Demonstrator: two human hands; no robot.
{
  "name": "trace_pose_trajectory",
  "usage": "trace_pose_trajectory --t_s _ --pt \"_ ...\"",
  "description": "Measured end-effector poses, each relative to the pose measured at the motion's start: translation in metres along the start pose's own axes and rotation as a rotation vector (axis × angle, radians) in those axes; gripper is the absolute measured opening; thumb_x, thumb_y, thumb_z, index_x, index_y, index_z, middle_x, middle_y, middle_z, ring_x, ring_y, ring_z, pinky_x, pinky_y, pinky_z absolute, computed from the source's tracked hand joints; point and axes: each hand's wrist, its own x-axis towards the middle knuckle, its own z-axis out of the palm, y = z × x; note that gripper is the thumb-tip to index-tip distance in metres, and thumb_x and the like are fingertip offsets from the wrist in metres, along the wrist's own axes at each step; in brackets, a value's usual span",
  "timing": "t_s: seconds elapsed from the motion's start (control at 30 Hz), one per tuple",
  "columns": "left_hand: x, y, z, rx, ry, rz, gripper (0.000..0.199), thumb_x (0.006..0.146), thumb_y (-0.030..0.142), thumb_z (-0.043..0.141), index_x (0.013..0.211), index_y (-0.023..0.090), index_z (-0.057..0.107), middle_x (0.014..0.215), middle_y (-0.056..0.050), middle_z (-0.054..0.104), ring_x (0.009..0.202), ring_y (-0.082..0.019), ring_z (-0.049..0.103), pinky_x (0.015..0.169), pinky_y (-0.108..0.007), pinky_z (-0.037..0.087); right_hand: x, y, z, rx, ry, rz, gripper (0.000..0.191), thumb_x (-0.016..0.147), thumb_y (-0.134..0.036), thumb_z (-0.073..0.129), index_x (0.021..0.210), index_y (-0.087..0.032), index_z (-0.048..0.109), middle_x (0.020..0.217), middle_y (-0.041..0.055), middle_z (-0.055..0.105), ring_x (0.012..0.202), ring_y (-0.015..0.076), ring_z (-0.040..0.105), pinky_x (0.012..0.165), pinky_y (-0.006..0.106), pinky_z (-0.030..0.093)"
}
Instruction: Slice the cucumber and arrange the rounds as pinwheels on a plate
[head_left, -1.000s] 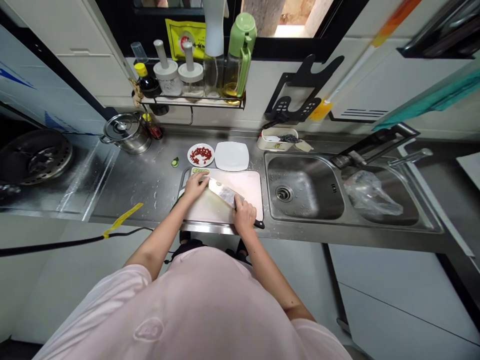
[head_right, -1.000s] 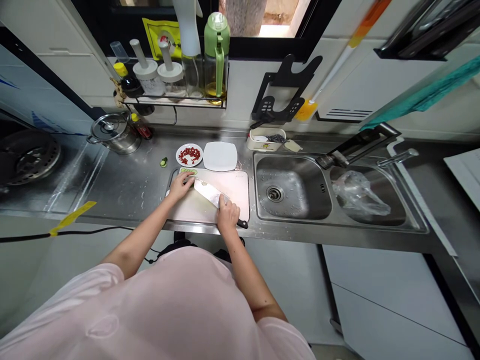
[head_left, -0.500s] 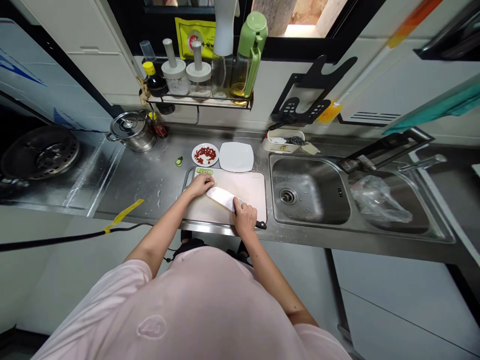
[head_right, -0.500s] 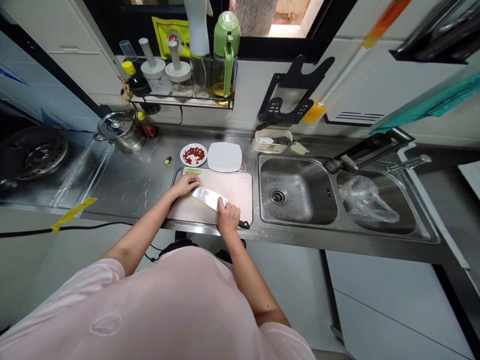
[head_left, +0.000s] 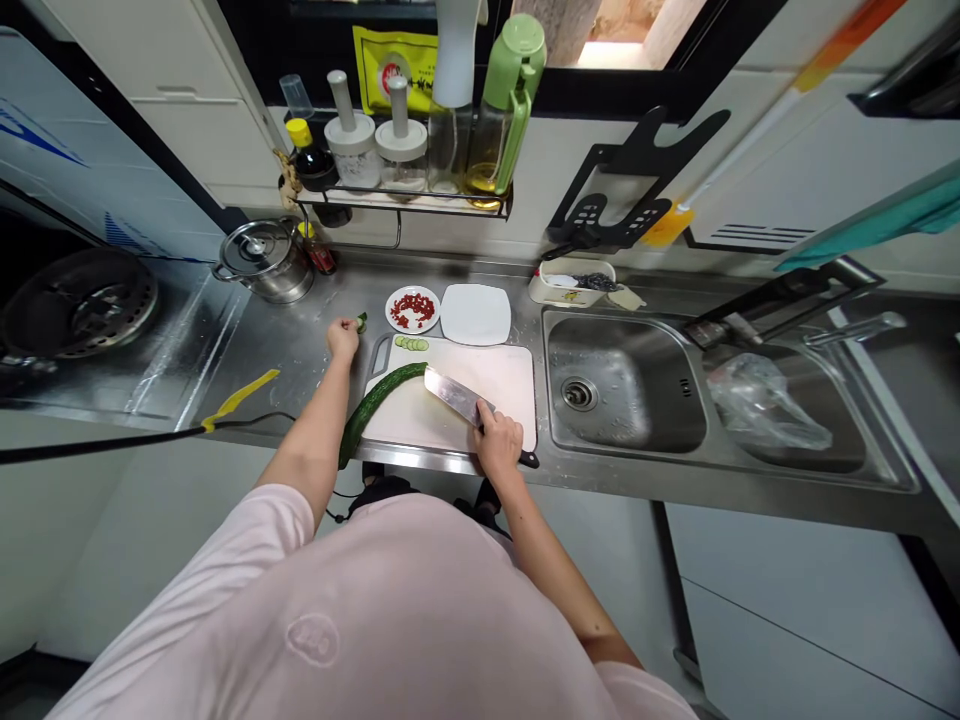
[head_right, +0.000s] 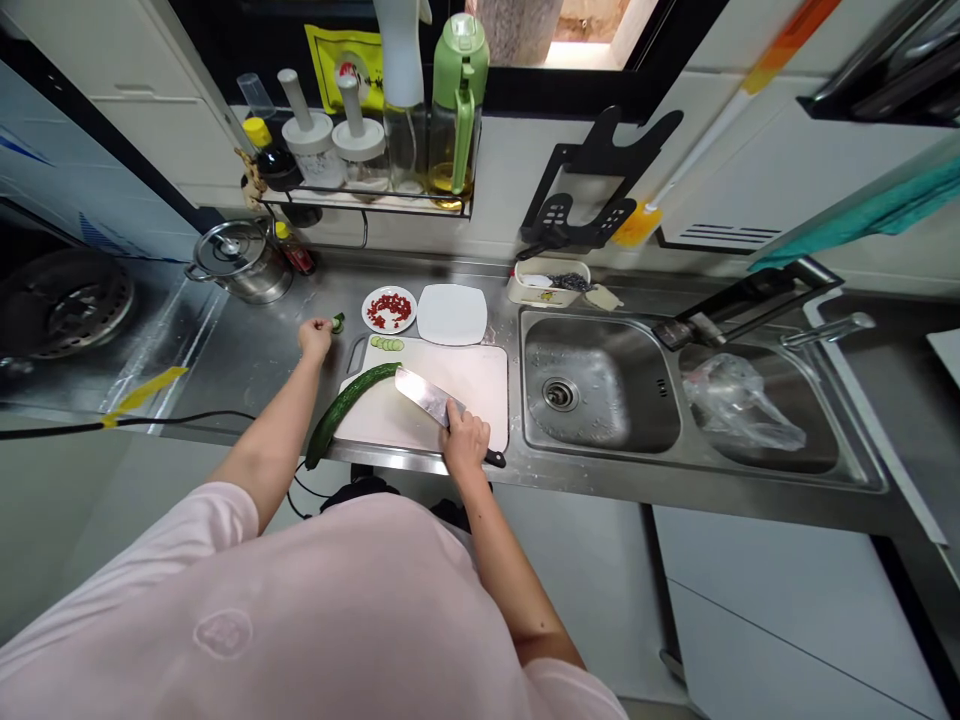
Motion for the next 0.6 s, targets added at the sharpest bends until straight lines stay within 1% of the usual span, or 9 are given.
trace_pose_trajectory --t_s 0.1,0.3,0.47,0.6 --pt "0.009 -0.001 0.003 0.07 -0.004 -0.016 0.016 0.08 0.025 0.057 0.089 0.016 0.067 0.084 -0.006 0.067 0.075 -0.016 0.06 0.074 -0.026 0.043 0.0 0.0 0.001 0.017 -0.004 0.006 0.05 0.086 -0.025 0.054 0.136 -0.025 0.049 0.091 0.0071 0.06 0.086 0.0208 0.051 0.076 0.031 0.026" --pt "0.019 -0.005 0.008 0.192 -0.006 0.018 0.016 0.08 0.026 0.056 0.087 0.017 0.068 0.088 -0.008 0.069 0.083 -0.02 0.061 0.079 -0.03 0.044 0.0 0.002 0.0 0.033 -0.002 0.017 0.049 0.086 -0.025 0.054 0.135 -0.024 0.05 0.091 0.0068 0.061 0.085 0.0202 0.051 0.076 0.031 0.026" --pt "0.021 -0.006 0.01 0.24 -0.016 0.071 0.016 0.081 0.026 0.055 0.087 0.018 0.068 0.09 -0.009 0.07 0.085 -0.02 0.062 0.079 -0.029 0.044 0.0 0.005 -0.002 0.034 -0.015 0.025 0.049 0.086 -0.024 0.054 0.134 -0.024 0.051 0.09 0.0064 0.061 0.084 0.0196 0.051 0.075 0.031 0.026" --pt "0.018 -0.003 0.008 0.269 -0.019 0.071 0.016 0.08 0.027 0.057 0.09 0.019 0.066 0.093 -0.008 0.07 0.086 -0.02 0.061 0.078 -0.029 0.044 0.0 0.007 -0.003 0.037 -0.016 0.032 0.05 0.085 -0.024 0.055 0.135 -0.024 0.05 0.09 0.0064 0.061 0.084 0.0196 0.051 0.075 0.031 0.026"
